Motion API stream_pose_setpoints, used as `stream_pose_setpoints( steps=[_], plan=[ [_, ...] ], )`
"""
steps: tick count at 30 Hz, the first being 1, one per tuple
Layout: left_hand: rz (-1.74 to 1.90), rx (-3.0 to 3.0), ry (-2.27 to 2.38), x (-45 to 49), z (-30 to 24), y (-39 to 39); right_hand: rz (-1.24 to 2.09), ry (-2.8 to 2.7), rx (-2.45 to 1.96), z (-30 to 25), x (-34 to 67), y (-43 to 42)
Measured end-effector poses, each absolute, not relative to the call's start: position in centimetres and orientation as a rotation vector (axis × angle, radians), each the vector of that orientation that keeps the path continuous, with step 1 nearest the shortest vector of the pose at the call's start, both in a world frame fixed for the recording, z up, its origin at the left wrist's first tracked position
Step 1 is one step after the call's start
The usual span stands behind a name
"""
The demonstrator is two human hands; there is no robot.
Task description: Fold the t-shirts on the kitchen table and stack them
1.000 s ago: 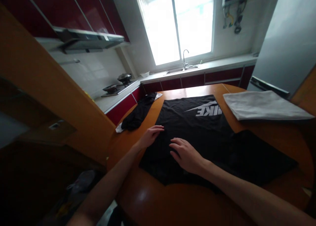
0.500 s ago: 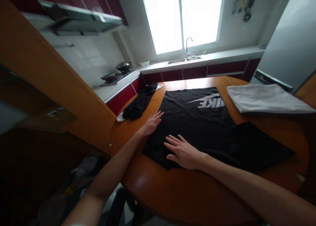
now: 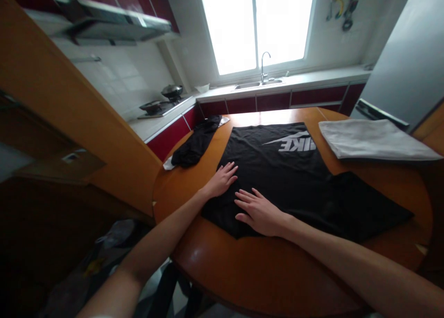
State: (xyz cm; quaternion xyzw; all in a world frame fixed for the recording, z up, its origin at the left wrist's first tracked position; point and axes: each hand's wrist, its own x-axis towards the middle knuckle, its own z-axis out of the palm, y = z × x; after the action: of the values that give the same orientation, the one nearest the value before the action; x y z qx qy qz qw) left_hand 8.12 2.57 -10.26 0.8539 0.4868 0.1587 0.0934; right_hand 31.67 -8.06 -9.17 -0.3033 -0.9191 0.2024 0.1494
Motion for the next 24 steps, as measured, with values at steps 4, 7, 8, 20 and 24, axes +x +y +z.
stream_pose_setpoints(
  steps=[4, 7, 8, 20, 24],
  plan=[
    [0.269, 2.593, 1.441, 8.1, -10.7, 2.4, 0.583, -2.607, -0.87, -8.9, 31.6, -8.2],
    [0.235, 2.601, 1.446, 7.9, -10.6, 2.5, 0.57, -2.585, -0.864, -8.9, 31.5, -8.2],
    [0.225, 2.602, 1.445, 7.9, -10.6, 2.5, 0.569, -2.59, -0.857, -8.9, 31.5, -8.2],
    [0.325, 2.52, 1.399, 7.7, -9.7, 3.2, 0.575, -2.642, -0.851, -8.0, 31.4, -8.5],
    [0.456, 2.472, 1.491, 6.3, -9.7, 4.5, 0.542, -2.625, -0.822, -7.7, 31.2, -8.7]
  ],
)
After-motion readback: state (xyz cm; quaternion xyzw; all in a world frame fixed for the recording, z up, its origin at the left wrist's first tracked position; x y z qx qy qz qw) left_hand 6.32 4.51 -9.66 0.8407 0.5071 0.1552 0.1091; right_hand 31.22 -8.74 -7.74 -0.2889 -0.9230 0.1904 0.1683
